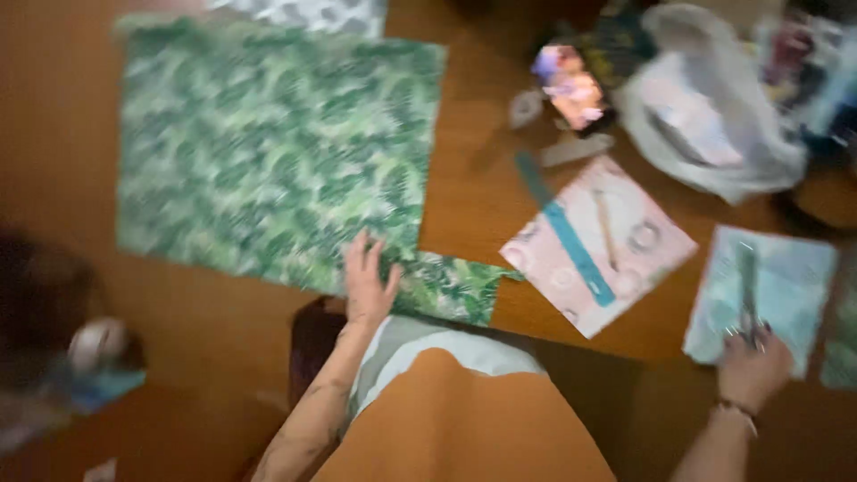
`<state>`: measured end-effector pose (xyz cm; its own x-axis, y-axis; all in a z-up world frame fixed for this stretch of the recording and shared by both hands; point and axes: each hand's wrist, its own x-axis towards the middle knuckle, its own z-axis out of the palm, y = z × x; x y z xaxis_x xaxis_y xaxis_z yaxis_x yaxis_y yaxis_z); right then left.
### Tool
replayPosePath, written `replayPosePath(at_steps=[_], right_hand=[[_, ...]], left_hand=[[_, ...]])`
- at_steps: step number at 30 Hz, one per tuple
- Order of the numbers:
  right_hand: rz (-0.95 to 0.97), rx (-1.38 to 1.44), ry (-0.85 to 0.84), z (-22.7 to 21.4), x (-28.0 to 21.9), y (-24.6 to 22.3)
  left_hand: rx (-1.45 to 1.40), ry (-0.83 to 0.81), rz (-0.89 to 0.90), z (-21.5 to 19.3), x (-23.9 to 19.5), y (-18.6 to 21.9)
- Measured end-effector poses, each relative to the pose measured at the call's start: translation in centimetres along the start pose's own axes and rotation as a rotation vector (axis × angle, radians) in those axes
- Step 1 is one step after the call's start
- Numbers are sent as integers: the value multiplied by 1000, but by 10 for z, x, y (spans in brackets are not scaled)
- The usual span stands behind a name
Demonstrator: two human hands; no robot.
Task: The person cuts a large piece of green leaf-patterned fabric into smaller rectangular pieces using scissors. They then fold the cut pieces and arrange them on the table alongside other patterned fabrics.
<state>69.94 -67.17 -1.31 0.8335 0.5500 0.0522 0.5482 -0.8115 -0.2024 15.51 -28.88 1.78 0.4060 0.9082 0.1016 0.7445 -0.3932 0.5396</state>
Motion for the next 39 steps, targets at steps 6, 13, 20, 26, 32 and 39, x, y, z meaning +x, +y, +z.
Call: replayPosePath(at_steps=[6, 13, 20, 26, 32, 39], right_hand=[[-311, -118, 78, 21, -11, 42], [-158, -240, 199, -27, -2, -39], [-613, -23, -179, -32, 22, -207], [-760, -116, -818, -19, -4, -359], [-897, -172, -1167, 11, -2, -406], [-835, -300, -1428, 25, 11, -442]], left_hand=[[97, -38, -155, -4, -15, 2], [133, 73, -91, -11, 25, -4], [340, -342, 351, -17, 82, -35], [406, -729, 504, -45, 106, -28], [353, -725, 508, -45, 108, -33], [340, -761, 511, -50, 112, -36]])
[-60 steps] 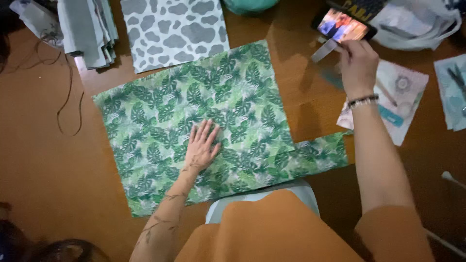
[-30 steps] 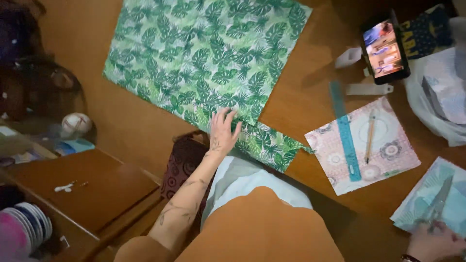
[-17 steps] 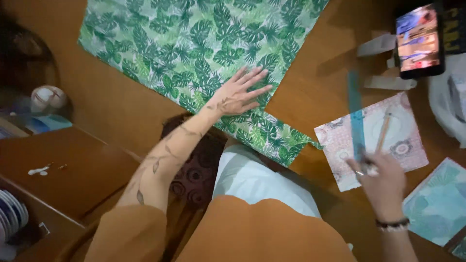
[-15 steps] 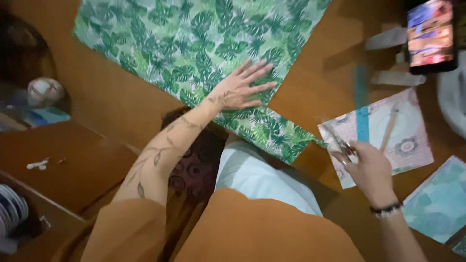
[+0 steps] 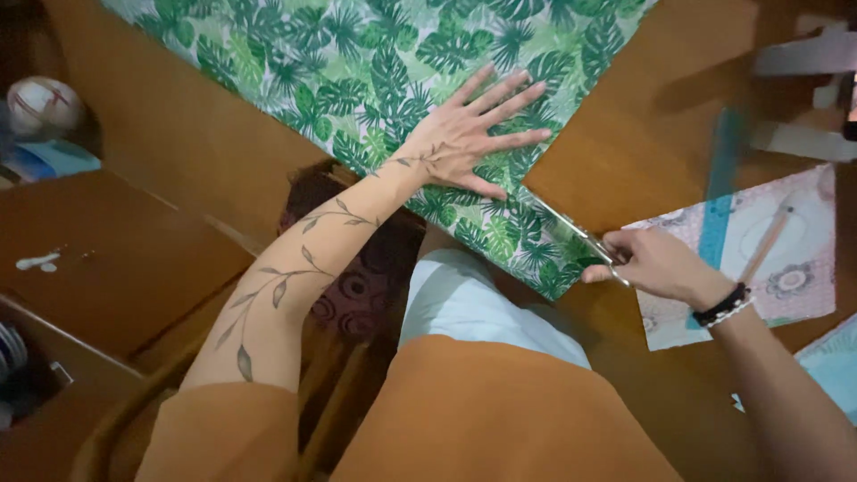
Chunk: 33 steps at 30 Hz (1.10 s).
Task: The person cuts a large piece of green leaf-patterned fabric into smaller rectangular pieces using scissors. They then fold the cut pieces and arrange them on the table alongside other patterned fabrics.
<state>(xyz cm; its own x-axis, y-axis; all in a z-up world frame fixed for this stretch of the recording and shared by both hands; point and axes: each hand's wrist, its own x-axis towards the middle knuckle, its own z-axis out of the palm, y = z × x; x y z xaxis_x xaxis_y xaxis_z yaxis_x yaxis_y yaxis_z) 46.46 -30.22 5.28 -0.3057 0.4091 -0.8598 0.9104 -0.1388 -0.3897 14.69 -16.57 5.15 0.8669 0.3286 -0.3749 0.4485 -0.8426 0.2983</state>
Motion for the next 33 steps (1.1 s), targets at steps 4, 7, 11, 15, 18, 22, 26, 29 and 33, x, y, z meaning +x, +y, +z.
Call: replayPosePath(at_steps=[4, 7, 11, 15, 18, 22, 26, 29, 33], right_hand=[[-127, 20, -14, -2, 12, 4], [-52, 87, -106, -6, 16, -1], [-19, 107, -123, -4, 21, 9], [-36, 149, -114, -8, 23, 13], [-47, 103, -102, -6, 27, 19], [-54, 196, -101, -8, 32, 30], [-51, 190, -122, -11, 34, 19], [-103, 167, -141, -9, 39, 20], [-151, 170, -134, -5, 43, 24]], left_hand=[[-44, 22, 23, -2, -5, -4], [-59, 41, 70, -3, -4, -14], [-7, 12, 164, 3, 7, -35], [-92, -10, 218, -6, 7, -40], [-143, 22, 224, -2, 8, -41], [-5, 33, 209, 13, 10, -47], [11, 103, 266, 13, 12, -50], [25, 133, 256, 23, 15, -51], [96, 277, 334, 36, 16, -61]])
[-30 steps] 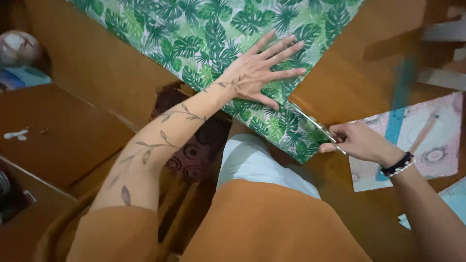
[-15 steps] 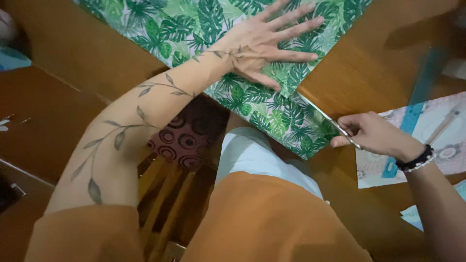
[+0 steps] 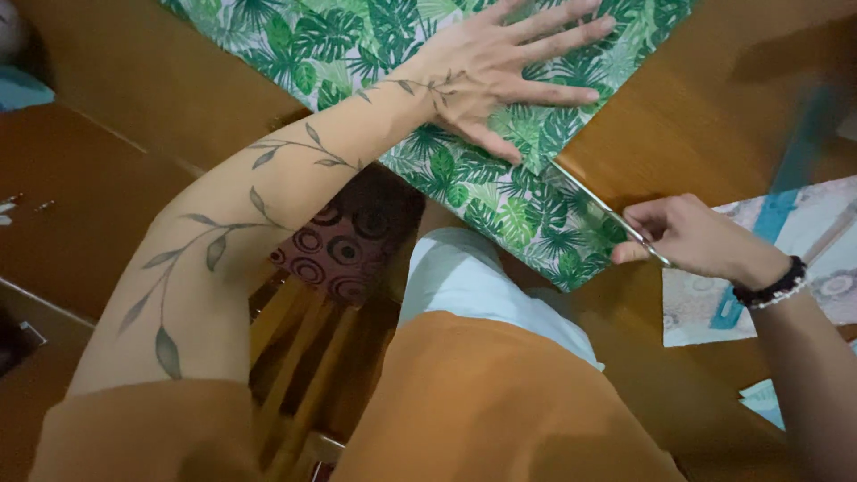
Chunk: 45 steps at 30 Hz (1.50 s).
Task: The person cuts a large piece of green leaf-patterned fabric into smaller rectangular pieces using scissors. They then fold the cut pieces and arrange them on the table alongside other patterned fabrics.
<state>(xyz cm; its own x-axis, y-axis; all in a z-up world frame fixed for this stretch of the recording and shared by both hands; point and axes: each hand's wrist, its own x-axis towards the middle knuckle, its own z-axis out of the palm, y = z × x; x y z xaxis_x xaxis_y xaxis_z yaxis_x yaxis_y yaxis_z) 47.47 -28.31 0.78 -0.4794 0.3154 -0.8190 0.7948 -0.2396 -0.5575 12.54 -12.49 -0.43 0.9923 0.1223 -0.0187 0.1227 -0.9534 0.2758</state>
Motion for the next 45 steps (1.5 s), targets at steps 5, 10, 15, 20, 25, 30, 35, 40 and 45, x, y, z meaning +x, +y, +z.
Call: replayPosePath(at_steps=[5, 10, 15, 20, 25, 30, 35, 40, 45], right_hand=[[69, -14, 29, -3, -3, -20], [90, -24, 47, 1, 0, -13], [83, -73, 48, 1, -2, -23], [66, -107, 80, 8, 0, -13], [22, -233, 89, 12, 2, -5], [26, -93, 108, 7, -1, -22], [75, -72, 48, 0, 8, -38], [102, -10, 67, -2, 8, -43], [90, -104, 58, -1, 10, -43]], left_hand=[[-37, -69, -32, -2, 2, 2], [2, 95, -20, 27, -3, -4], [-53, 167, 34, 40, -4, -8], [-271, 122, 59, 38, 2, -7], [-408, 205, 88, 47, 5, -5], [-355, 238, 101, 60, 7, -9], [-344, 166, 77, 49, 5, -9], [-427, 298, 64, 64, 5, -5], [-446, 268, 76, 59, 5, -5]])
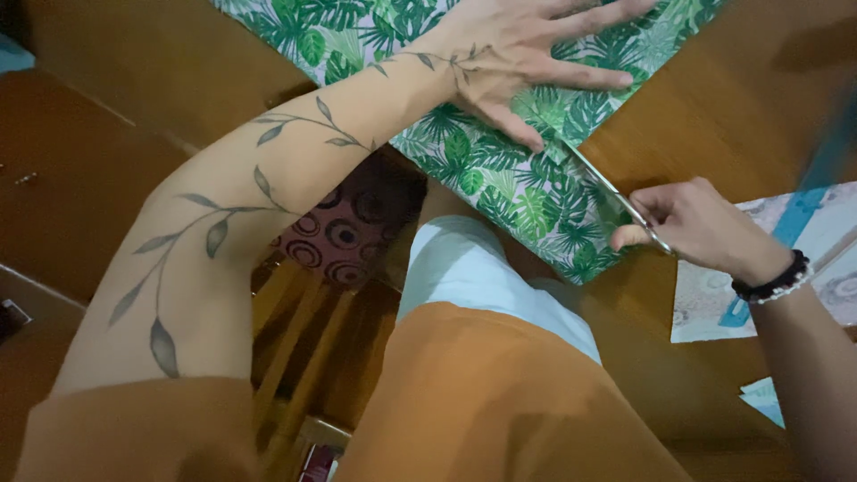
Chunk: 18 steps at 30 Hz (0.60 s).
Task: The person cuts a large piece of green leaf-patterned fabric into smaller rectangular pieces using scissors. They then fold the cut pieces and arrange them on the table alongside other patterned fabrics.
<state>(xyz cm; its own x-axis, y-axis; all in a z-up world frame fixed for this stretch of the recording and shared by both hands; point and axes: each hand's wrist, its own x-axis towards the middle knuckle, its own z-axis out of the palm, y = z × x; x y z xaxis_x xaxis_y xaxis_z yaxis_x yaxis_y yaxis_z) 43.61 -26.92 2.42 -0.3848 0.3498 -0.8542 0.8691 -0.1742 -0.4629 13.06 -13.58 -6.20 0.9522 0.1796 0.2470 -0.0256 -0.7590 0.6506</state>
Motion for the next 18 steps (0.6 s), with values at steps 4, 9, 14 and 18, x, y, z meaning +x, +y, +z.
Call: replayPosePath(at_steps=[4, 9, 14, 18], right_hand=[[-38, -44, 11, 5, 2, 7], [-76, 14, 90, 4, -1, 12], [-33, 19, -5, -2, 9, 3], [-21, 115, -19, -13, 8, -28]], left_hand=[[70, -131, -47, -17, 2, 7], [52, -128, -48, -10, 1, 4], [188, -231, -71, -31, 4, 15], [265, -181, -2, -22, 1, 2]])
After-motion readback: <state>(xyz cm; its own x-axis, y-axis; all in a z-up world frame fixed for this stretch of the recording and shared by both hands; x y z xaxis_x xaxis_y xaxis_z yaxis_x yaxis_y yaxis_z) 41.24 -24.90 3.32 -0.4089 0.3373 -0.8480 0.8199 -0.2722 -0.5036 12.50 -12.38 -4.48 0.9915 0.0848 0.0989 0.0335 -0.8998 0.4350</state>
